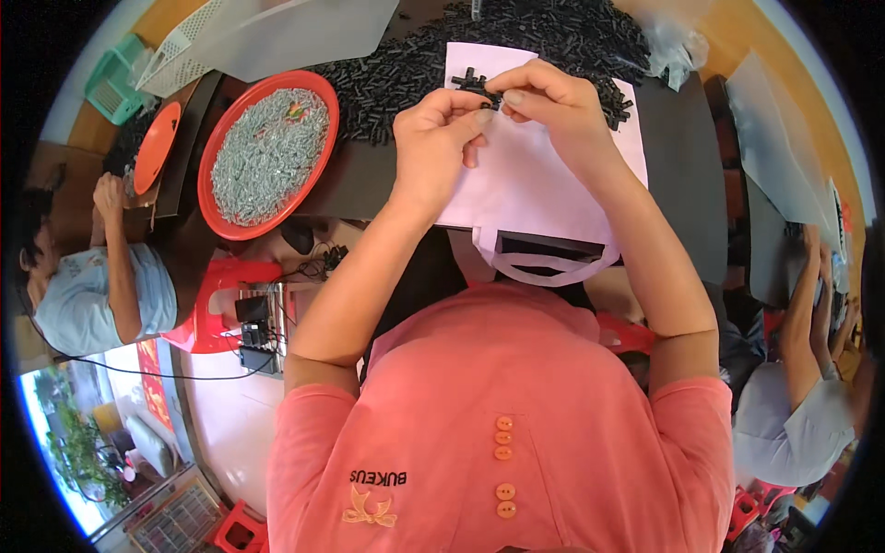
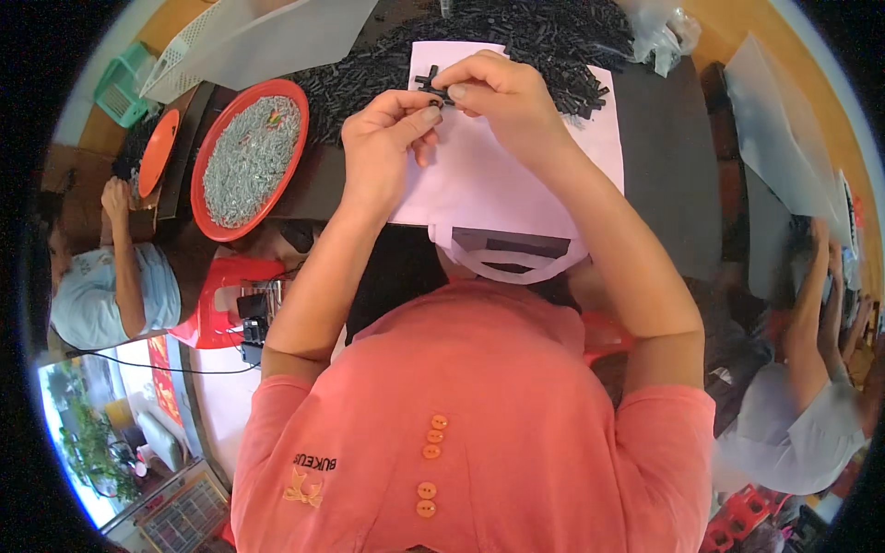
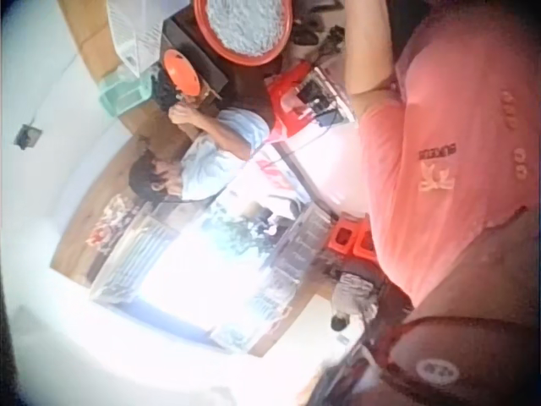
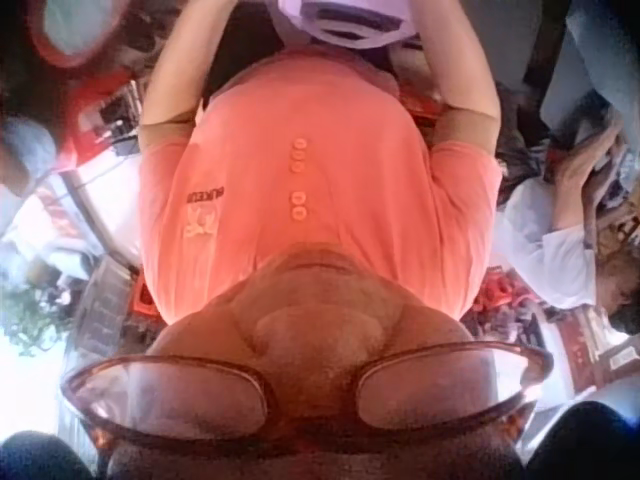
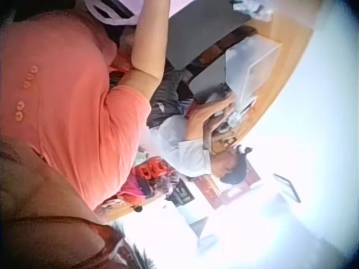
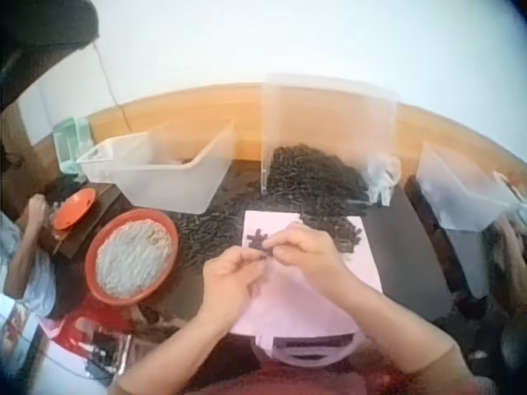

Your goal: The person assembles small black plastic components by hand, fitting the pieces together and placing the assembled parts onto a sheet.

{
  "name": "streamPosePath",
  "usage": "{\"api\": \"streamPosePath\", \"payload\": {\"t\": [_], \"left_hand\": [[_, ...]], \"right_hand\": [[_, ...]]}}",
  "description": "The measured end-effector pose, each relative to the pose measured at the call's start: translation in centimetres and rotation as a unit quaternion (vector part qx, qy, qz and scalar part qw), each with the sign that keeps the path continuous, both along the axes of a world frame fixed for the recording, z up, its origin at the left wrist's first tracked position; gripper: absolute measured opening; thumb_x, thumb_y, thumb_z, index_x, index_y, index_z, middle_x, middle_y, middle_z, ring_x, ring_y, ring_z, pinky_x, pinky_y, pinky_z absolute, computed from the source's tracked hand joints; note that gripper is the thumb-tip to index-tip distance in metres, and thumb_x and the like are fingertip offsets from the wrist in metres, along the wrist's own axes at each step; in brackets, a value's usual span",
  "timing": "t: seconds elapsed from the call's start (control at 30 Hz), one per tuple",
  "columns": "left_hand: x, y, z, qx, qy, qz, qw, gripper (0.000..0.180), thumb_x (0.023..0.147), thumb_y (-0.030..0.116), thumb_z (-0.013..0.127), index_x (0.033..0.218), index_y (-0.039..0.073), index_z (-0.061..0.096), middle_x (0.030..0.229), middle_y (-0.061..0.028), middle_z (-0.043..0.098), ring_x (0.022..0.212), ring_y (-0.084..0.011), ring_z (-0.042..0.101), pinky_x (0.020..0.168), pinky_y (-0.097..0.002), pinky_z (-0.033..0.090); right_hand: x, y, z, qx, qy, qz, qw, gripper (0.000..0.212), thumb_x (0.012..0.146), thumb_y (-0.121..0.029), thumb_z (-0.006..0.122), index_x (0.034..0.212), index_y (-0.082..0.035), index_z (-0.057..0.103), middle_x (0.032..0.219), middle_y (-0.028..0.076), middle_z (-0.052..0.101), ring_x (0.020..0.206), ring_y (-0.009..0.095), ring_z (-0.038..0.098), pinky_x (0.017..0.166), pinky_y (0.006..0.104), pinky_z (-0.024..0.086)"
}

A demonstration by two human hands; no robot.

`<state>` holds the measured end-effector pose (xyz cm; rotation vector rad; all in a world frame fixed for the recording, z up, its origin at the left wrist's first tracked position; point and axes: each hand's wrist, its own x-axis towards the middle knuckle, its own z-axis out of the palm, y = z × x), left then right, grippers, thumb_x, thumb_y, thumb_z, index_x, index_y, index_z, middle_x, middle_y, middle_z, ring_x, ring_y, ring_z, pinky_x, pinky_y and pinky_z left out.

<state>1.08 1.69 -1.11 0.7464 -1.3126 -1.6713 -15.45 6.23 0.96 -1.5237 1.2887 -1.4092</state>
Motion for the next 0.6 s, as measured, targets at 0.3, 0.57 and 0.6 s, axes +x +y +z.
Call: {"api": "streamPosePath", "payload": {"t": [0.3, 0.57, 0.6], "left_hand": [[-0.4, 0.5, -0.4, -0.026, -0.018, 0.001, 1.000, 0.009, 0.085, 0.000, 0.067, 0.093, -0.004, 0.065, 0.072, -0.0043, 0.062, 0.058, -0.0075, 0.055, 0.046, -0.0203, 0.040], [-0.2, 0.7, -0.7, -0.106, -0.065, 0.002, 0.992, 0.010, 0.084, 0.000, 0.068, 0.093, -0.002, 0.065, 0.073, -0.0014, 0.063, 0.062, -0.0058, 0.056, 0.051, -0.0193, 0.041], [-0.1, 0.7, -0.7, -0.105, -0.068, -0.001, 0.992, 0.010, 0.085, 0.001, 0.068, 0.094, -0.002, 0.066, 0.074, -0.0025, 0.063, 0.061, -0.0065, 0.056, 0.050, -0.0197, 0.040]], "right_hand": [[-0.8, -0.3, -1.3, 0.043, -0.003, 0.027, 0.999, 0.014, 0.091, -0.011, 0.059, 0.097, -0.002, 0.066, 0.077, -0.001, 0.060, 0.072, 0.007, 0.053, 0.066, 0.0216, 0.043], [-0.3, 0.0, -1.3, -0.017, 0.033, 0.006, 0.999, 0.012, 0.085, -0.006, 0.059, 0.095, -0.002, 0.064, 0.077, -0.001, 0.060, 0.070, 0.007, 0.053, 0.063, 0.0234, 0.043], [-0.2, 0.2, -1.2, -0.026, 0.050, 0.012, 0.998, 0.012, 0.087, -0.006, 0.058, 0.097, -0.001, 0.064, 0.080, -0.001, 0.061, 0.071, 0.007, 0.053, 0.065, 0.0225, 0.043]]}}
